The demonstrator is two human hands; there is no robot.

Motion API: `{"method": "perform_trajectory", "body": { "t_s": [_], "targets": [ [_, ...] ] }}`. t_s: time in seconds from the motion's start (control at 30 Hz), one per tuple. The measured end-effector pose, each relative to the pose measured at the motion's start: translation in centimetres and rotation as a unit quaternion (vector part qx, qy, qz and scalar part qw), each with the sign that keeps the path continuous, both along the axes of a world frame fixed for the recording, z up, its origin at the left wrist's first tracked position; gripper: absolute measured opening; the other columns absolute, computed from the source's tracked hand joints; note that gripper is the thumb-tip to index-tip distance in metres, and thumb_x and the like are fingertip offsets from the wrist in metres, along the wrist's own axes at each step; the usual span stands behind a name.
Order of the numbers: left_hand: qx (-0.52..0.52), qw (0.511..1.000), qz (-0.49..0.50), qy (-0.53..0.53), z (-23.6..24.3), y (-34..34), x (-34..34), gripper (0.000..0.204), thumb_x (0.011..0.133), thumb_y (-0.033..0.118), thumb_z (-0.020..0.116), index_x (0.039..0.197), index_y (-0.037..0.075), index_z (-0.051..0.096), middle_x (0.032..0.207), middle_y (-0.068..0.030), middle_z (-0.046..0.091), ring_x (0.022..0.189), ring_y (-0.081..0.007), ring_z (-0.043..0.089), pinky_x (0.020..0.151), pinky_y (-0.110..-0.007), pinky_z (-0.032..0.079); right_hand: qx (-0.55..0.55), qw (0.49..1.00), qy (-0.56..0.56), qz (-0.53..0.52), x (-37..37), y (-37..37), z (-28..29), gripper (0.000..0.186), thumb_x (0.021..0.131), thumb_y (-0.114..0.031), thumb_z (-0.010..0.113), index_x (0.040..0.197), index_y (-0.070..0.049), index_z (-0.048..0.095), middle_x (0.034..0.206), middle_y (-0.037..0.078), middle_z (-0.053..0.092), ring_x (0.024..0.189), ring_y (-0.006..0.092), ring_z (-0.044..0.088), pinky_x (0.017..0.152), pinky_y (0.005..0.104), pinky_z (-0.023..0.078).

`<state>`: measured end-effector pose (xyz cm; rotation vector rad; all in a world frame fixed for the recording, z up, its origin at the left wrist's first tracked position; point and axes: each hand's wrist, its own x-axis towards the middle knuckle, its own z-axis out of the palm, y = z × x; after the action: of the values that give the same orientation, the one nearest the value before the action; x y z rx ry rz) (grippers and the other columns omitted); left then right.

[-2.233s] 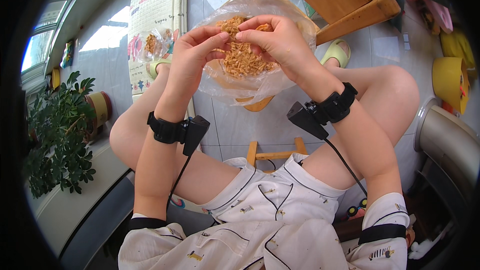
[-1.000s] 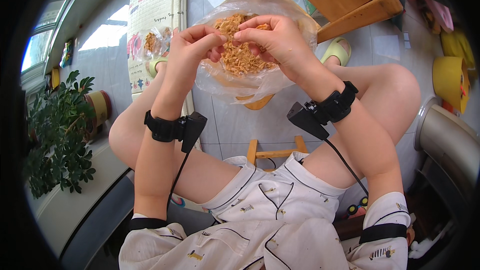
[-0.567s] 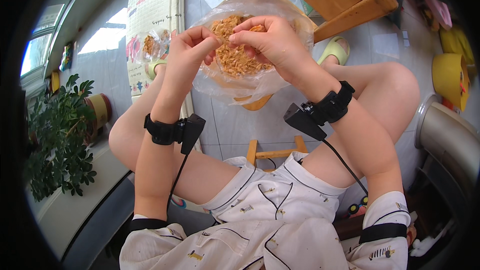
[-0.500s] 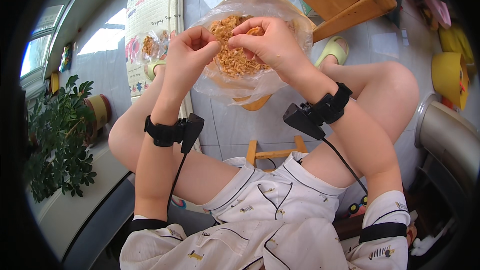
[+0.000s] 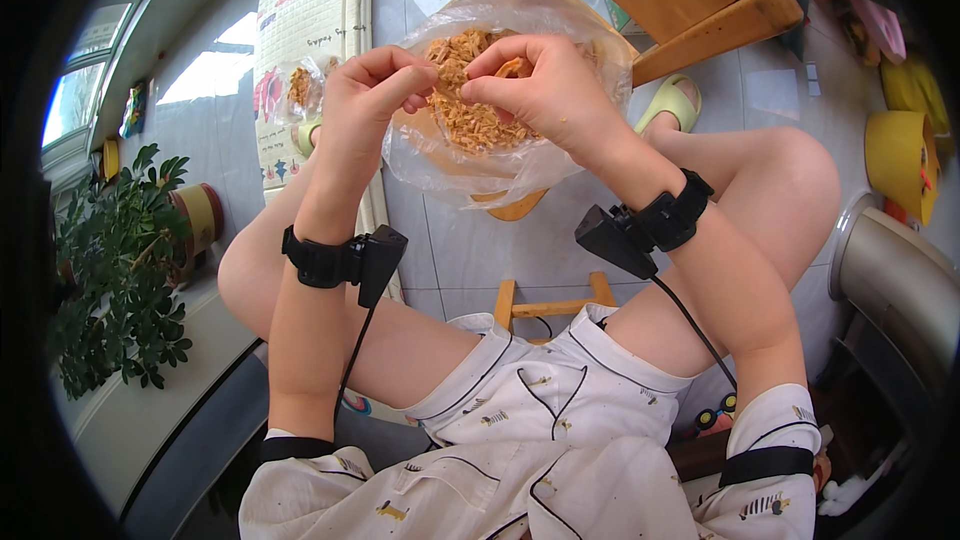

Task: The person sorts through a bag of dried food pieces by hand, picking up individual pieces and moving them within the bag.

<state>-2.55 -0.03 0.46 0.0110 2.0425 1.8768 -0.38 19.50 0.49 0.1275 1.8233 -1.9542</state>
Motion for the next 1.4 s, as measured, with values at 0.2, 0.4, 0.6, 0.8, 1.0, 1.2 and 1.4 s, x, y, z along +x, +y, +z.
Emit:
{"method": "perform_trajectory", "body": {
  "t_s": [0.2, 0.4, 0.6, 0.8, 1.0, 1.2, 1.4],
  "targets": [
    [0.122, 0.984, 0.02, -0.124, 0.4, 0.4, 0.1, 0.019, 0.079, 0.016, 0.067, 0.085, -0.002, 0.065, 0.077, -0.0034, 0.064, 0.072, -0.0081, 0.059, 0.061, -0.02, 0.048, -0.01, 1.0, 0.003, -0.017, -0.3, 0.4, 0.3, 0.015, 0.077, -0.013, 0.069, 0.087, -0.002, 0.065, 0.068, 0.0, 0.059, 0.056, 0.0042, 0.053, 0.047, 0.017, 0.039],
    [0.046, 0.998, 0.0, -0.048, 0.5, 0.9, 0.4, 0.018, 0.078, 0.013, 0.07, 0.089, -0.001, 0.065, 0.076, -0.0026, 0.063, 0.071, -0.0082, 0.059, 0.061, -0.02, 0.048, 0.009, 0.999, 0.037, -0.009, -0.4, 0.5, 0.2, 0.017, 0.077, -0.015, 0.069, 0.088, -0.002, 0.065, 0.069, 0.0, 0.059, 0.057, 0.0042, 0.053, 0.048, 0.017, 0.04],
    [0.006, 1.0, -0.03, -0.006, 0.0, 0.6, 0.4, 0.016, 0.078, 0.012, 0.07, 0.087, -0.001, 0.064, 0.076, -0.0036, 0.063, 0.07, -0.008, 0.059, 0.058, -0.019, 0.048, 0.01, 1.0, 0.026, 0.002, -0.5, 0.6, 0.1, 0.017, 0.078, -0.016, 0.069, 0.088, -0.003, 0.066, 0.068, 0.0, 0.059, 0.056, 0.0035, 0.052, 0.047, 0.0168, 0.039],
    [0.094, 0.992, 0.017, -0.087, 0.0, 1.4, 0.6, 0.017, 0.08, 0.015, 0.067, 0.086, 0.0, 0.064, 0.076, -0.0046, 0.063, 0.07, -0.0095, 0.061, 0.056, -0.019, 0.048, -0.035, 0.999, -0.038, -0.014, -0.4, 0.3, 0.5, 0.016, 0.08, -0.017, 0.068, 0.089, -0.004, 0.065, 0.065, -0.003, 0.056, 0.054, 0.0015, 0.048, 0.045, 0.0157, 0.033],
    [0.056, 0.997, 0.029, -0.042, -0.2, 1.7, 0.7, 0.017, 0.079, 0.012, 0.066, 0.086, -0.002, 0.063, 0.074, -0.0046, 0.063, 0.066, -0.0079, 0.06, 0.055, -0.018, 0.048, -0.025, 0.999, -0.014, -0.021, -0.2, 0.2, 0.1, 0.017, 0.078, -0.016, 0.071, 0.087, -0.003, 0.065, 0.067, -0.001, 0.058, 0.056, 0.0028, 0.051, 0.045, 0.016, 0.036],
    [0.032, 0.998, 0.045, -0.015, -0.5, 2.1, 0.9, 0.013, 0.076, 0.008, 0.065, 0.081, -0.003, 0.06, 0.071, -0.0026, 0.062, 0.061, -0.0048, 0.056, 0.055, -0.017, 0.046, -0.023, 0.999, -0.017, -0.024, 0.0, 0.2, -0.1, 0.018, 0.077, -0.015, 0.071, 0.088, -0.002, 0.065, 0.066, -0.001, 0.059, 0.055, 0.0026, 0.052, 0.045, 0.0156, 0.036],
    [0.018, 0.998, 0.059, 0.006, -0.8, 2.4, 0.9, 0.011, 0.074, 0.006, 0.065, 0.079, -0.003, 0.059, 0.068, -0.0019, 0.061, 0.059, -0.0047, 0.055, 0.054, -0.017, 0.044, -0.035, 0.998, -0.033, -0.038, 0.0, 0.0, 0.0, 0.018, 0.077, -0.014, 0.072, 0.088, -0.001, 0.065, 0.065, 0.0, 0.059, 0.055, 0.0025, 0.052, 0.045, 0.0154, 0.036]
  ]
}}
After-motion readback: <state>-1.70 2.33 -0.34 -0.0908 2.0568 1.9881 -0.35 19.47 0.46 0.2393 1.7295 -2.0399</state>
